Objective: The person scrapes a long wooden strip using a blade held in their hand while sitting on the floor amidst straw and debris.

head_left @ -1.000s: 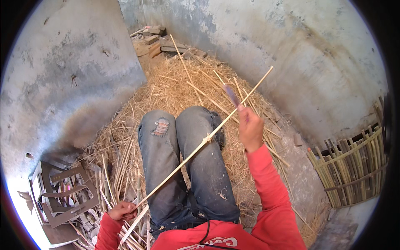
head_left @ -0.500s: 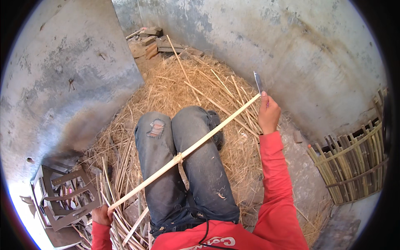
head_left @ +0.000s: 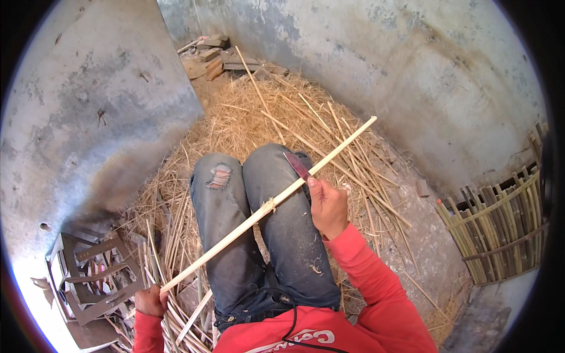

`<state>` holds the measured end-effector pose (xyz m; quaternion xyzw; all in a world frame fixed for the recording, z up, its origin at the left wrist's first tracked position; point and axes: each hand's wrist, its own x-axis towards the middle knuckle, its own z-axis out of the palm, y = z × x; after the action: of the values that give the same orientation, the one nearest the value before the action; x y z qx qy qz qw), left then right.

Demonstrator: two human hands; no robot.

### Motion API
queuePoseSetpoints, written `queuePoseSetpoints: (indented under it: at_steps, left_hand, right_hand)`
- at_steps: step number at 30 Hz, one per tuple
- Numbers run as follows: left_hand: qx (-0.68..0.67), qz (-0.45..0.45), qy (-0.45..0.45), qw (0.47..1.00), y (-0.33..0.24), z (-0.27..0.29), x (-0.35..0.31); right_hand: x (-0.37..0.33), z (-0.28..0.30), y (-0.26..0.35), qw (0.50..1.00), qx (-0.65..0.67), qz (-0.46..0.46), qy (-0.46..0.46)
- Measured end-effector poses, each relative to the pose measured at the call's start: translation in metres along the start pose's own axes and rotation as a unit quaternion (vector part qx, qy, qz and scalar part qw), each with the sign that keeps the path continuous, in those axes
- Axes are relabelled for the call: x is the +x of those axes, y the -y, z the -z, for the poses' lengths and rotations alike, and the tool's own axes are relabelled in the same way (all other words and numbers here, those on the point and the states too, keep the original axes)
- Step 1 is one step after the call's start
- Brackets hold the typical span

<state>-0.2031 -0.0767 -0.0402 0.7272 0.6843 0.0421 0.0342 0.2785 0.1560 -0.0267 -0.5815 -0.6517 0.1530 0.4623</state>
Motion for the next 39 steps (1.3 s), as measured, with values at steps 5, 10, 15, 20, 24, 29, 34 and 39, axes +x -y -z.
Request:
queuePoseSetpoints:
  at_steps: [5,10,15,20,24,29,34,39]
  left_hand:
    - [-0.072,-0.012,0.002,0.997,-0.026,0.000,0.007]
    - [-0.112,-0.014,0.034,0.993,-0.030,-0.009,0.014]
    - [-0.232,0.023,0.093,0.968,-0.022,0.003,0.021]
    - [-0.226,0.036,0.112,0.967,-0.002,0.006,0.021]
    - [-0.176,0.018,0.054,0.983,0.008,-0.006,0.019]
    - [-0.111,0.020,0.012,0.994,0.007,-0.017,0.011]
    - [-0.115,0.022,0.025,0.993,-0.001,-0.005,0.008]
    - [-0.151,0.017,0.038,0.988,-0.012,0.001,0.005]
  right_hand:
    - [-0.027,-0.013,0.018,0.998,0.004,0.040,0.042]
    - [-0.016,-0.002,0.011,0.991,0.061,0.003,0.117]
    - [0.016,0.015,-0.009,0.993,0.102,-0.029,0.055]
    - [0.101,0.062,-0.065,0.984,-0.119,0.008,-0.130]
    - [0.136,0.083,-0.087,0.968,-0.180,0.000,-0.175]
    - [0.095,0.044,-0.048,0.988,-0.134,0.038,-0.068]
    - [0.028,0.006,-0.002,0.994,-0.085,0.026,0.063]
    - [-0.006,-0.013,0.023,0.994,-0.045,0.068,0.073]
